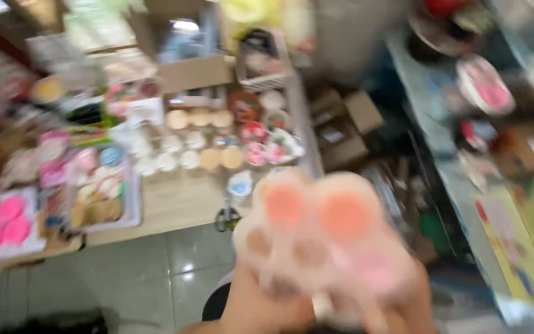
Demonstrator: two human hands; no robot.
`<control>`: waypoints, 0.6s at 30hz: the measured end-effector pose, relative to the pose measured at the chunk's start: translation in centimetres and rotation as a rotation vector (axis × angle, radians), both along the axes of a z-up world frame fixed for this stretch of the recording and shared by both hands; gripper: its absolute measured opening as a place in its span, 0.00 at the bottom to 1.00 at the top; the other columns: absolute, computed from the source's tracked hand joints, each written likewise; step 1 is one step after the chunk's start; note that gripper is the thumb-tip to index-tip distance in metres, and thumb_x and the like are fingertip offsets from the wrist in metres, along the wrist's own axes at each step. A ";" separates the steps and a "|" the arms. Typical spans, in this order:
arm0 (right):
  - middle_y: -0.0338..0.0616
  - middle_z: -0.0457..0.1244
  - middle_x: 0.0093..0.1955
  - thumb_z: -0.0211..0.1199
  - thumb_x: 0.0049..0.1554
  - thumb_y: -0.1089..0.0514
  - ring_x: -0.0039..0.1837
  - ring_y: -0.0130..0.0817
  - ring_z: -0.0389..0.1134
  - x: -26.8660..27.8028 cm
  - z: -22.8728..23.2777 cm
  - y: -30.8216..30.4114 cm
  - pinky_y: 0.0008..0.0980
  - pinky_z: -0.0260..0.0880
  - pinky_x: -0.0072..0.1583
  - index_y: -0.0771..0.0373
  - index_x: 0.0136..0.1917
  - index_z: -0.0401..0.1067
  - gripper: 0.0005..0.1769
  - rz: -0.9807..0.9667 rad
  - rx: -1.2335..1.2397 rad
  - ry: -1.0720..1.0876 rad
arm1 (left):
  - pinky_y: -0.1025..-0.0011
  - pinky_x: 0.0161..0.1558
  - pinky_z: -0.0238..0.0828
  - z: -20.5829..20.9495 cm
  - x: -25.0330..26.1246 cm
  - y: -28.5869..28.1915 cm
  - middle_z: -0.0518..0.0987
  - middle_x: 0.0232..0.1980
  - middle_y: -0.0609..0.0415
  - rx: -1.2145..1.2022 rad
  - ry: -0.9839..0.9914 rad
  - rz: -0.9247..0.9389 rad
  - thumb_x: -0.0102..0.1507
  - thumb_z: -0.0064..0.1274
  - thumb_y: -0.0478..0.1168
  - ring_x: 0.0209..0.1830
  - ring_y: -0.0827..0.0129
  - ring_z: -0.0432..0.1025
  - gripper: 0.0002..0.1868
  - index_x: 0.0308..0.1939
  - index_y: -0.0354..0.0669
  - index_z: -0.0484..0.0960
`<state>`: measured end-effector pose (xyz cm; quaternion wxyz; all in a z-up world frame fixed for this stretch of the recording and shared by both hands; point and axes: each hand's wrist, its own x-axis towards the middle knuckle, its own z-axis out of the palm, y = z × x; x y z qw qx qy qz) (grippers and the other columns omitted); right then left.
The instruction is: The person is preparing candle molds by inserting decorative wax pieces into a paw-shaped mold.
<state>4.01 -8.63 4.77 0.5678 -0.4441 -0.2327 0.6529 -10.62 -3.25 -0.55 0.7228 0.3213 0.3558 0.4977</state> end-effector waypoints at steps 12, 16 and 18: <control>0.48 0.66 0.60 0.56 0.56 0.62 0.61 0.42 0.71 -14.0 -28.5 13.8 0.44 0.73 0.57 0.63 0.59 0.66 0.17 0.425 -0.242 -0.045 | 0.65 0.37 0.71 -18.4 -36.1 -10.5 0.79 0.53 0.52 -0.263 -0.044 1.033 0.61 0.55 0.35 0.47 0.66 0.76 0.30 0.69 0.45 0.70; 0.52 0.67 0.61 0.53 0.58 0.61 0.59 0.44 0.71 -25.5 -30.8 14.7 0.41 0.72 0.56 0.61 0.62 0.67 0.18 0.388 -0.332 -0.079 | 0.71 0.40 0.72 -14.7 -49.7 -13.5 0.79 0.57 0.60 -0.294 0.029 1.173 0.59 0.53 0.36 0.50 0.72 0.77 0.33 0.69 0.54 0.69; 0.51 0.68 0.60 0.52 0.62 0.57 0.55 0.39 0.68 -30.4 -31.9 14.3 0.37 0.66 0.50 0.60 0.65 0.66 0.18 0.338 -0.376 -0.214 | 0.74 0.38 0.72 -14.3 -56.6 -15.5 0.78 0.57 0.60 -0.350 0.097 1.188 0.59 0.53 0.37 0.49 0.74 0.75 0.34 0.71 0.54 0.70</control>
